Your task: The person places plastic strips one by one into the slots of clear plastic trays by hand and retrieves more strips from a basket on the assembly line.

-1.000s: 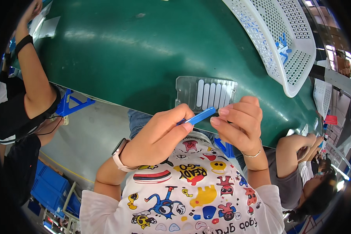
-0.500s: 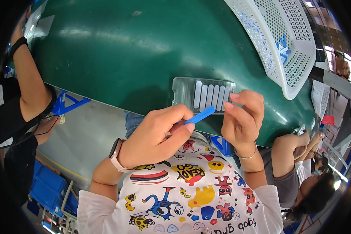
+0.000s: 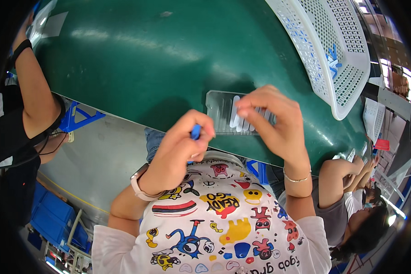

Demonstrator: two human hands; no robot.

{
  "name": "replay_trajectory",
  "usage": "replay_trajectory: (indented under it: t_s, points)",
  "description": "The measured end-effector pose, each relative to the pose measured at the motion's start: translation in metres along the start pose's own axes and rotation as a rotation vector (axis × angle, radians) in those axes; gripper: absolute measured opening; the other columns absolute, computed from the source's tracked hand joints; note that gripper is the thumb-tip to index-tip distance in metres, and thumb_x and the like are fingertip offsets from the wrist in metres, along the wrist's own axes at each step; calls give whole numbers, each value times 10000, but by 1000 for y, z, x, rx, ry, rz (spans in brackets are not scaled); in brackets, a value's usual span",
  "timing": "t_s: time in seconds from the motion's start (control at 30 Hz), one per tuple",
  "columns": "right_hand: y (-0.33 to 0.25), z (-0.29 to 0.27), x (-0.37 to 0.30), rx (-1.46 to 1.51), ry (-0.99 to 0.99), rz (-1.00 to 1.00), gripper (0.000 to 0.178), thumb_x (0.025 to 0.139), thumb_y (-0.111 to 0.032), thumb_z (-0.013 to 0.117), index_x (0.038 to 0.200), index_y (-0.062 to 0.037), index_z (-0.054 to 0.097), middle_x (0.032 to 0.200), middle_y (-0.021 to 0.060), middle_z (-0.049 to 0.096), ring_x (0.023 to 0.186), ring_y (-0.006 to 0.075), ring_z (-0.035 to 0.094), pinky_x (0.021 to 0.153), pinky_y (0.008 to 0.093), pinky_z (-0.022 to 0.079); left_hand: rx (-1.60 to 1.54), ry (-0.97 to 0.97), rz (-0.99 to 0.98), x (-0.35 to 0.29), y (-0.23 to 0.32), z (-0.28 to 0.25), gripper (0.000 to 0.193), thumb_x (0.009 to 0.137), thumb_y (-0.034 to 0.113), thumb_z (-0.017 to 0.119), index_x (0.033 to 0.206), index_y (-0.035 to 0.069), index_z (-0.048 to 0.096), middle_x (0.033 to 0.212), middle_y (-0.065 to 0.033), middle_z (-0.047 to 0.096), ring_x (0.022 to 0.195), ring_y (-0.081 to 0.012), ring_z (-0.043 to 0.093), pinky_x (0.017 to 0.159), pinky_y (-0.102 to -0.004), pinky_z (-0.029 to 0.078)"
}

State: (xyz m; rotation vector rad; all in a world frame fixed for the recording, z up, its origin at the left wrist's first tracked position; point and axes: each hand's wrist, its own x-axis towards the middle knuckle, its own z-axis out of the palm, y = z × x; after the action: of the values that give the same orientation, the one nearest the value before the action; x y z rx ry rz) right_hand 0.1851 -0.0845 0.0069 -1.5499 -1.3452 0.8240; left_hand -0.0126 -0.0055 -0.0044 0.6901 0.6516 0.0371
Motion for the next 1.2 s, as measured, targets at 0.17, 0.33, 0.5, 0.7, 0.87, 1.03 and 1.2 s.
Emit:
replay_trajectory:
  t_s: [0.17,0.33,0.5,0.7,0.87,1.03,1.2]
  points:
    - [-8,12,12,-219,-24,155,112,725,0,703,830,-16,671,763,66,656,709,173,584,670,287,447,-402,42,189,-4,-1,-3,476,652,-46,430,1122,24,448,848,-64,457,688,-126,396,604,-256,358]
    - [0,15,12,-481,7,-1,135,693,-32,732,813,-45,672,831,61,634,807,216,557,719,311,417,-429,-45,159,-5,-2,-6,602,718,-90,444,1313,-18,393,950,-112,509,790,-158,480,624,-292,429]
    - [-7,21,3,-671,73,97,179,669,-53,753,823,-69,662,950,39,587,887,216,499,788,332,376,-383,-134,164,-4,-3,-9,497,837,-45,443,1329,-27,375,923,-112,545,738,-142,515,600,-280,443]
    - [1,15,2,-301,29,-59,296,701,-31,723,987,-71,659,985,72,602,791,164,542,636,280,398,-162,-138,174,-6,4,-5,483,952,60,377,1411,13,235,983,-197,612,575,-97,521,504,-198,408]
    - [-17,10,11,223,-296,272,362,717,2,696,1076,-29,661,1053,141,602,706,125,564,641,219,421,-245,-433,42,-15,2,-6,623,975,84,350,1456,118,-44,958,-256,639,427,-64,463,408,-163,340]
    - [-7,11,1,514,-440,79,239,690,-88,775,916,-43,713,1183,217,523,765,162,581,693,272,460,-280,-560,50,-18,0,-7,664,989,102,365,1470,198,-81,902,-168,645,437,-27,365,428,-185,320]
    - [-5,19,-9,713,-341,38,181,692,-62,771,859,-51,701,1163,185,548,892,202,593,756,320,469,-243,-451,-60,-23,5,-5,572,986,120,392,1462,150,77,771,-91,608,471,-28,378,448,-179,322]
